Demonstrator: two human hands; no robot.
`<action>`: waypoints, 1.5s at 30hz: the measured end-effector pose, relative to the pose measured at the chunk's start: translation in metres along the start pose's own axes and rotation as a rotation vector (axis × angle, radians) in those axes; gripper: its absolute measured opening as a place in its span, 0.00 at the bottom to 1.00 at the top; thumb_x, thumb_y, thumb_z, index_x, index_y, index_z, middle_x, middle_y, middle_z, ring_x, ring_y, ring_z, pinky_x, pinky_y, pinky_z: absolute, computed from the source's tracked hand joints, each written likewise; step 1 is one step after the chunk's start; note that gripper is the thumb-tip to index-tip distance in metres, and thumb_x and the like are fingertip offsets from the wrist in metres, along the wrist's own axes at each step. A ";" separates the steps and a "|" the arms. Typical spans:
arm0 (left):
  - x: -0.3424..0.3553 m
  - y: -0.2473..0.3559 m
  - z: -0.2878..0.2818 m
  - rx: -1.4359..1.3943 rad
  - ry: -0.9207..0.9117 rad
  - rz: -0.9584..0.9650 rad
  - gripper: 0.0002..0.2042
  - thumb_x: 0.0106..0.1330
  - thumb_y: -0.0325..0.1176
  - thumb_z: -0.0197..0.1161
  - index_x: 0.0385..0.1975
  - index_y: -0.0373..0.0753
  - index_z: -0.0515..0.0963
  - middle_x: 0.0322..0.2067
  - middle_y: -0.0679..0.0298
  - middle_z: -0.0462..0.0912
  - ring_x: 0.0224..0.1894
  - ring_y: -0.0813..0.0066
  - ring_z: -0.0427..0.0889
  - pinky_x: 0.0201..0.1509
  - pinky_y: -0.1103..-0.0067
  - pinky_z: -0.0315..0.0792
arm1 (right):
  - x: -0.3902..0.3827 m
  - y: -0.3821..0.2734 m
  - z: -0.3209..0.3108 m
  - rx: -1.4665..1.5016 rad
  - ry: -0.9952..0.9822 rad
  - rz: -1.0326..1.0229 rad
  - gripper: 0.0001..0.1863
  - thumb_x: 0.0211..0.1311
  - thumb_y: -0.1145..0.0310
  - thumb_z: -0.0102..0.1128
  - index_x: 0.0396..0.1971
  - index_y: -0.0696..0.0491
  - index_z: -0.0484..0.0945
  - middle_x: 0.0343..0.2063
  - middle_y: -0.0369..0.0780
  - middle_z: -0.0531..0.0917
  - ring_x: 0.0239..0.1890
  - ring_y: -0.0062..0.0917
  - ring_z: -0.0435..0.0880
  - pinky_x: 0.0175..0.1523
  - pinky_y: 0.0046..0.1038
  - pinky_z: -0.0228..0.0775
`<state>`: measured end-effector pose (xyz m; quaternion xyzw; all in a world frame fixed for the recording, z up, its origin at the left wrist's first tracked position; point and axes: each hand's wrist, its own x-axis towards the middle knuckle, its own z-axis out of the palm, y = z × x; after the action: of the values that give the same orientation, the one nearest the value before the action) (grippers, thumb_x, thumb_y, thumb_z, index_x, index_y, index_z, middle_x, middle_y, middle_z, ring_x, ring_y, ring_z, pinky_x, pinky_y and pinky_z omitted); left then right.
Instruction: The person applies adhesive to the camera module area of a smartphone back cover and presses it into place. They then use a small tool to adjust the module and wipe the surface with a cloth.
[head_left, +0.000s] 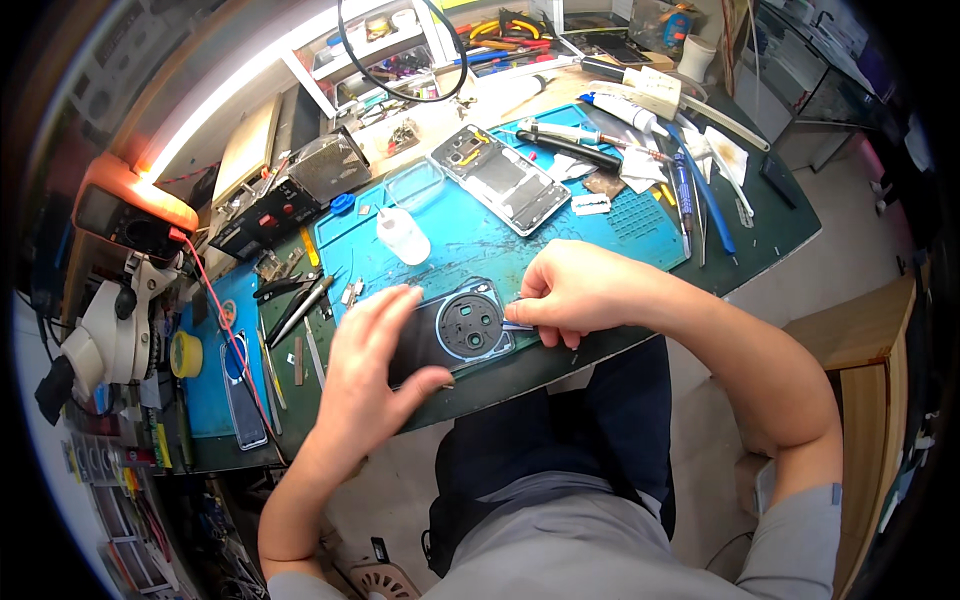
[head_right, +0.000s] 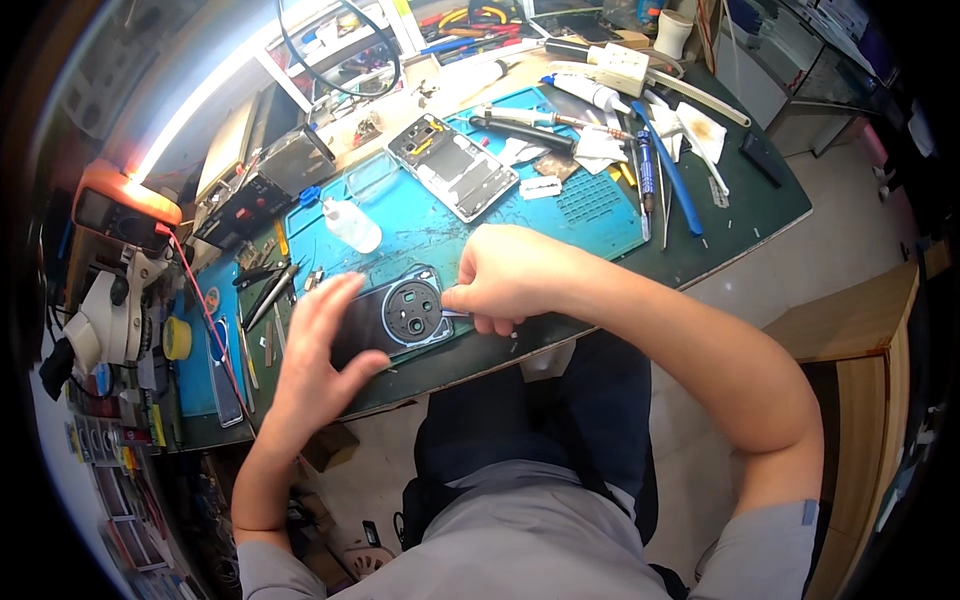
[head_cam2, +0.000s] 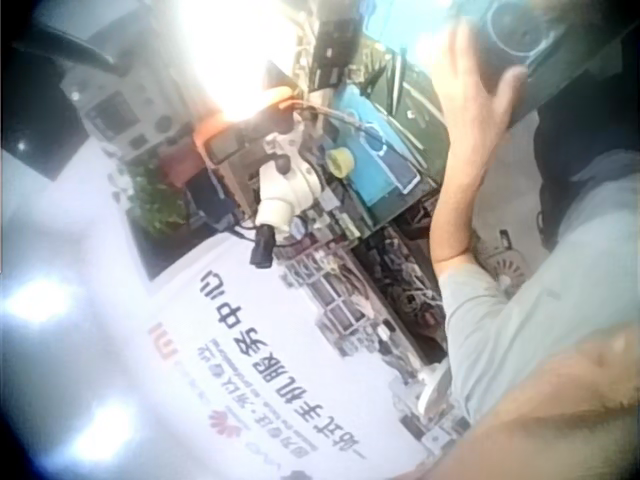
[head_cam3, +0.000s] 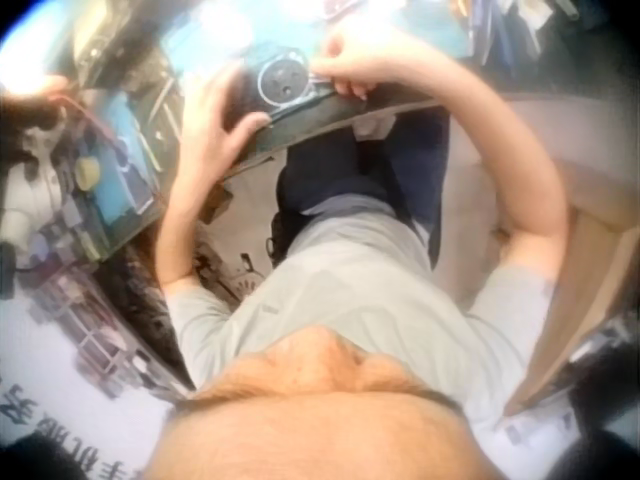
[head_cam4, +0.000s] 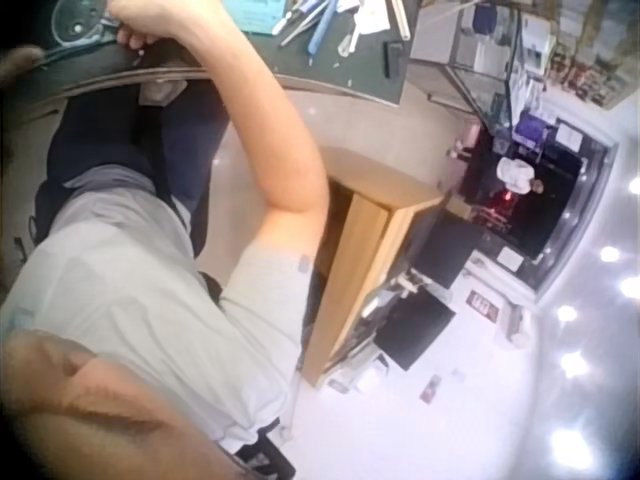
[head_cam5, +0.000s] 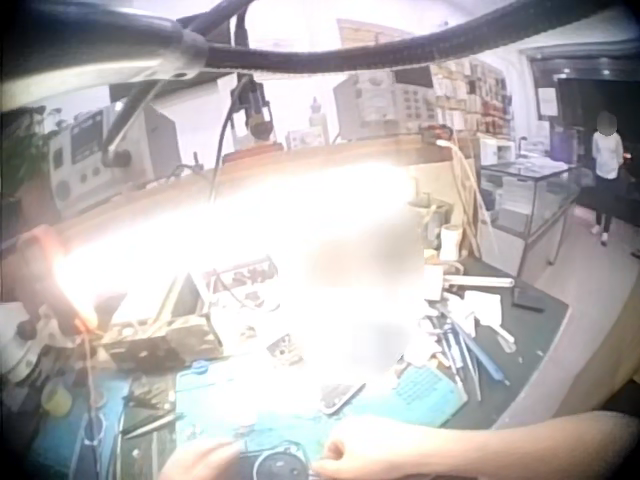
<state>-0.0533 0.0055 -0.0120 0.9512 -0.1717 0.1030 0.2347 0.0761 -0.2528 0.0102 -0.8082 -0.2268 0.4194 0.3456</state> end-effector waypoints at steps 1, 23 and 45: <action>-0.003 0.002 0.003 0.033 0.001 0.012 0.39 0.54 0.41 0.81 0.67 0.36 0.73 0.62 0.52 0.76 0.64 0.51 0.73 0.70 0.61 0.66 | 0.000 -0.003 0.001 -0.020 -0.002 0.012 0.19 0.72 0.59 0.62 0.30 0.61 0.85 0.22 0.38 0.88 0.19 0.18 0.84 0.27 0.23 0.76; -0.017 0.019 0.026 0.130 0.076 -0.054 0.33 0.53 0.42 0.80 0.61 0.41 0.82 0.63 0.54 0.76 0.59 0.54 0.73 0.65 0.61 0.65 | -0.004 -0.006 0.023 -0.226 0.143 0.017 0.17 0.68 0.59 0.63 0.26 0.58 0.86 0.17 0.40 0.84 0.21 0.27 0.83 0.32 0.33 0.74; -0.026 0.046 0.045 0.090 0.285 -0.211 0.48 0.50 0.41 0.84 0.71 0.28 0.67 0.53 0.55 0.79 0.54 0.58 0.74 0.61 0.63 0.66 | -0.010 -0.016 0.036 -0.173 0.351 0.108 0.19 0.69 0.60 0.60 0.26 0.60 0.86 0.24 0.51 0.86 0.34 0.47 0.87 0.44 0.46 0.77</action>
<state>-0.0896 -0.0470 -0.0399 0.9492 -0.0313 0.2193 0.2234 0.0395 -0.2358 0.0131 -0.9067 -0.1544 0.2689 0.2859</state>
